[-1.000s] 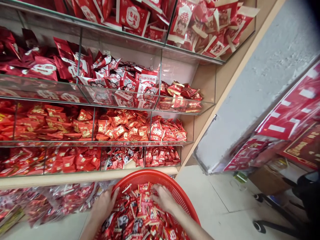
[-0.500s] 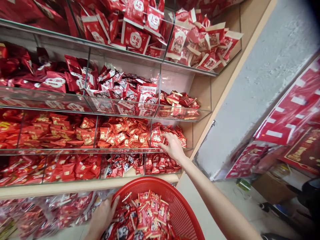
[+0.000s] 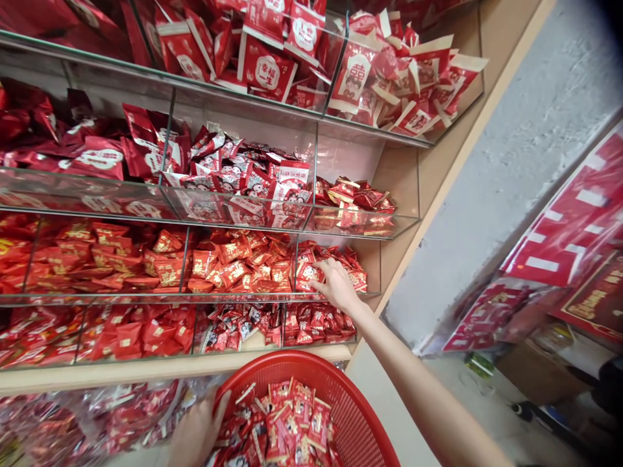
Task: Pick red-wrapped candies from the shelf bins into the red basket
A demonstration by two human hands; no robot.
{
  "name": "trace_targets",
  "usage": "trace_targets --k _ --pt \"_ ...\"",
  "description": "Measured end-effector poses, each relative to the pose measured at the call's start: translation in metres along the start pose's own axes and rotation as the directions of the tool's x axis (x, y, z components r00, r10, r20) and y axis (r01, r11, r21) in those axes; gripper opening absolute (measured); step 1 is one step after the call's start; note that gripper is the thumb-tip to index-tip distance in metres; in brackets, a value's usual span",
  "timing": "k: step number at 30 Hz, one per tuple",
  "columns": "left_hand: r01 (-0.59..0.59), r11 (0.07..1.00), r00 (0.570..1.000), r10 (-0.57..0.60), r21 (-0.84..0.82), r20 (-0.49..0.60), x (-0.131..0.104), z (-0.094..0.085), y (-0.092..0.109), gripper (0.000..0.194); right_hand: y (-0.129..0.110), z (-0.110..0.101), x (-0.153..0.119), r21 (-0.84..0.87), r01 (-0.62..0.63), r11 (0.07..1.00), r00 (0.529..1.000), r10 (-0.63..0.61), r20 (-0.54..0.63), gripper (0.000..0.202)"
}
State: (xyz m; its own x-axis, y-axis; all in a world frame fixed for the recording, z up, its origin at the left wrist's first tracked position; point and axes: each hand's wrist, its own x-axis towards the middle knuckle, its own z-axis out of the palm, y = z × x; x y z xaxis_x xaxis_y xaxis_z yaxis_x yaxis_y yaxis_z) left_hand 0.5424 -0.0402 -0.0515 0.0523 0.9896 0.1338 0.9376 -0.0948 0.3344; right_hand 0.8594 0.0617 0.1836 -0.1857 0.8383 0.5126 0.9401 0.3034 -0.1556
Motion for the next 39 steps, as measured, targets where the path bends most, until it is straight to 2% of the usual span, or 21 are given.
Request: trace_targets --k 5,8,11,14,17,21,25,27,29,31,34,36,39 --pt "-0.060 0.997 0.996 0.058 0.038 0.061 -0.003 0.006 -0.007 0.040 0.001 0.004 -0.002 0.065 0.046 0.997 0.997 -0.041 -0.070 0.018" --pt "-0.017 1.000 0.998 0.017 -0.002 0.066 -0.003 0.003 -0.002 0.039 0.000 0.006 -0.005 0.136 0.083 0.987 0.991 -0.067 -0.117 0.006" --pt "0.053 0.997 0.994 -0.048 -0.048 0.093 -0.002 -0.002 0.004 0.039 -0.001 0.004 -0.013 0.261 0.106 0.960 0.977 -0.052 -0.206 0.007" --pt "0.130 0.987 0.982 -0.116 -0.090 0.151 -0.001 -0.008 0.009 0.040 -0.004 -0.002 -0.032 0.402 0.094 0.911 0.952 0.036 -0.303 0.011" --pt "0.202 0.973 0.965 -0.178 -0.115 0.191 0.000 -0.014 0.013 0.043 -0.004 -0.006 -0.061 0.510 0.094 0.855 0.937 0.097 -0.336 0.012" --pt "0.162 0.982 0.973 -0.143 -0.094 0.183 -0.001 -0.016 0.015 0.045 -0.003 0.003 -0.101 0.544 0.134 0.828 0.947 0.054 -0.316 0.017" --pt "0.104 0.995 0.977 -0.103 0.003 0.185 -0.002 -0.018 0.021 0.043 -0.005 0.022 -0.134 0.568 0.128 0.813 0.984 -0.033 -0.175 0.022" --pt "0.126 0.992 0.972 -0.127 0.017 0.196 -0.003 -0.021 0.025 0.044 -0.006 0.036 -0.149 0.614 0.046 0.788 0.999 -0.019 -0.050 0.019" --pt "0.169 0.986 0.968 -0.165 -0.004 0.190 -0.004 -0.024 0.029 0.047 -0.006 0.054 -0.164 0.658 -0.103 0.746 0.993 0.038 0.112 0.016" --pt "0.178 0.984 0.970 -0.172 -0.022 0.170 -0.004 -0.025 0.031 0.047 -0.005 0.075 -0.180 0.695 -0.285 0.660 0.951 0.108 0.288 0.019" --pt "0.155 0.988 0.978 -0.150 -0.026 0.143 -0.004 -0.026 0.031 0.044 -0.002 0.106 -0.200 0.707 -0.518 0.481 0.838 0.120 0.533 0.029" --pt "0.154 0.988 0.978 -0.150 -0.014 0.145 -0.004 -0.026 0.032 0.044 0.000 0.119 -0.208 0.695 -0.606 0.387 0.774 0.085 0.628 0.035" --pt "0.157 0.987 0.974 -0.157 0.011 0.166 -0.004 -0.027 0.033 0.046 0.000 0.127 -0.211 0.673 -0.673 0.306 0.717 0.049 0.695 0.042"
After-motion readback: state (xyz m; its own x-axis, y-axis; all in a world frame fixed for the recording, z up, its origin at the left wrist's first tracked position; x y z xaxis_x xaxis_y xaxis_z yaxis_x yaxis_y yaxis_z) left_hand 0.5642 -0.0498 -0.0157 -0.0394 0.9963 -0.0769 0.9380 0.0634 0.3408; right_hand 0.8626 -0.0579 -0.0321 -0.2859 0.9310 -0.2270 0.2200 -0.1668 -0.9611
